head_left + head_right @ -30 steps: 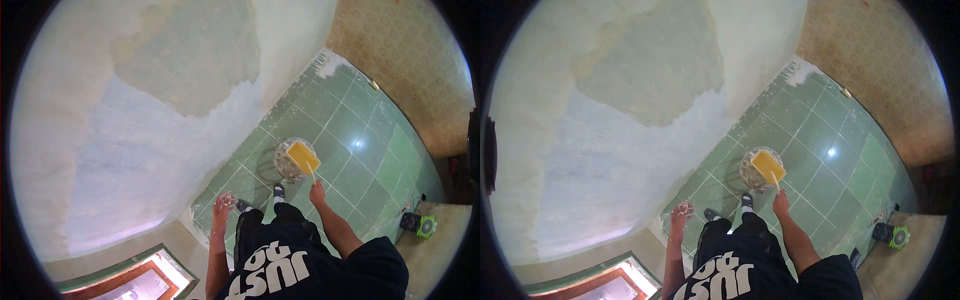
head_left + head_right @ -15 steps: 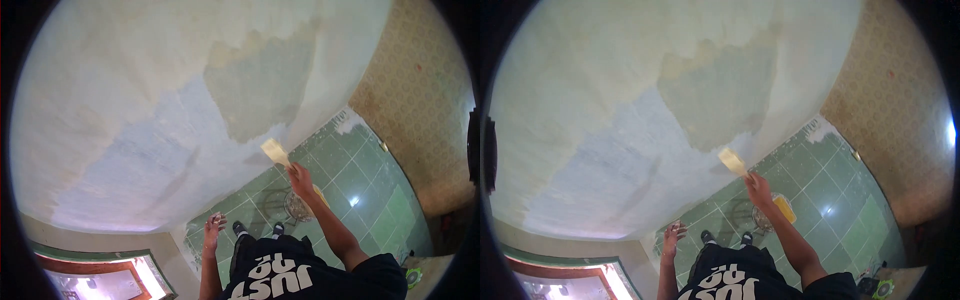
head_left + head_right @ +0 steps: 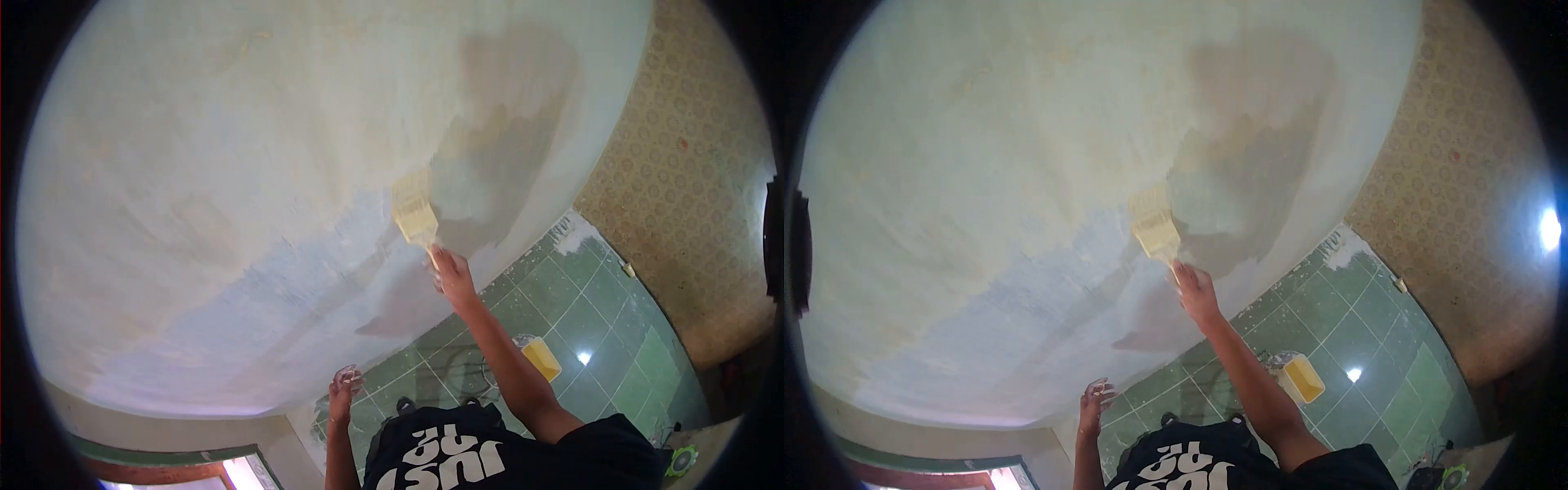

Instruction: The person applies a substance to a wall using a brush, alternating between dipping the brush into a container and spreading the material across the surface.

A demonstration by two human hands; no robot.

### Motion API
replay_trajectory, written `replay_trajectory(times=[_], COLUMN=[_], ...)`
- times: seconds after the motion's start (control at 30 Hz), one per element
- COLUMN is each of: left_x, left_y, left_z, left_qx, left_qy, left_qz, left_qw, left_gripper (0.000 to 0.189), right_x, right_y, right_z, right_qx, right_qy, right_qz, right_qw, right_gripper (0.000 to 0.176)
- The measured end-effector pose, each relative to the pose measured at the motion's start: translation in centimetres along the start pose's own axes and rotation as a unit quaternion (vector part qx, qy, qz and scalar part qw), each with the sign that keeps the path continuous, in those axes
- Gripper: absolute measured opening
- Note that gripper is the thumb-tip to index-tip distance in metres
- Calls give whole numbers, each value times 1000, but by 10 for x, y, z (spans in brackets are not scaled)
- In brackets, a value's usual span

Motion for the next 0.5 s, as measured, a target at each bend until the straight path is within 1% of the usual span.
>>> replay_trajectory(times=[0.1, 0.13, 0.2, 0.27, 0.37, 0.43, 0.5], left_x=[-3, -3, -4, 4, 9, 7, -4], left_y=[-16, -21, -29, -30, -41, -47, -52], left_z=[-10, -12, -15, -14, -7, -9, -5], left_qx=[-19, -28, -38, -55, -87, -113, -107], left_qy=[-7, -7, -14, -13, -2, 0, -31], left_qz=[-17, -16, -27, -19, -1, 3, -11], left_qw=[1000, 999, 999, 998, 996, 994, 994], left_gripper=[48, 48, 48, 47, 46, 46, 51], right_x=[42, 48, 64, 33, -58, -126, -181], right_y=[30, 40, 55, 52, 40, 40, 44], right_z=[-33, -44, -60, -55, -33, -17, -1], right_qx=[39, 47, 59, 61, 46, 29, 7], right_qy=[120, 121, 116, 128, 151, 213, 181], right_qz=[65, 61, 123, 103, 69, 12, -31], right_qw=[990, 990, 984, 985, 985, 976, 983], right_gripper=[44, 44, 43, 43, 43, 43, 42])
Point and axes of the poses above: each hand's wrist, its own y-axis away from the middle knuckle, its own z-axis out of the palm, x = y × z, the point moved 8 cm from there along -y, towards the middle knuckle, and after that the axes turned 10 degrees about x, right-handed, at the moved point
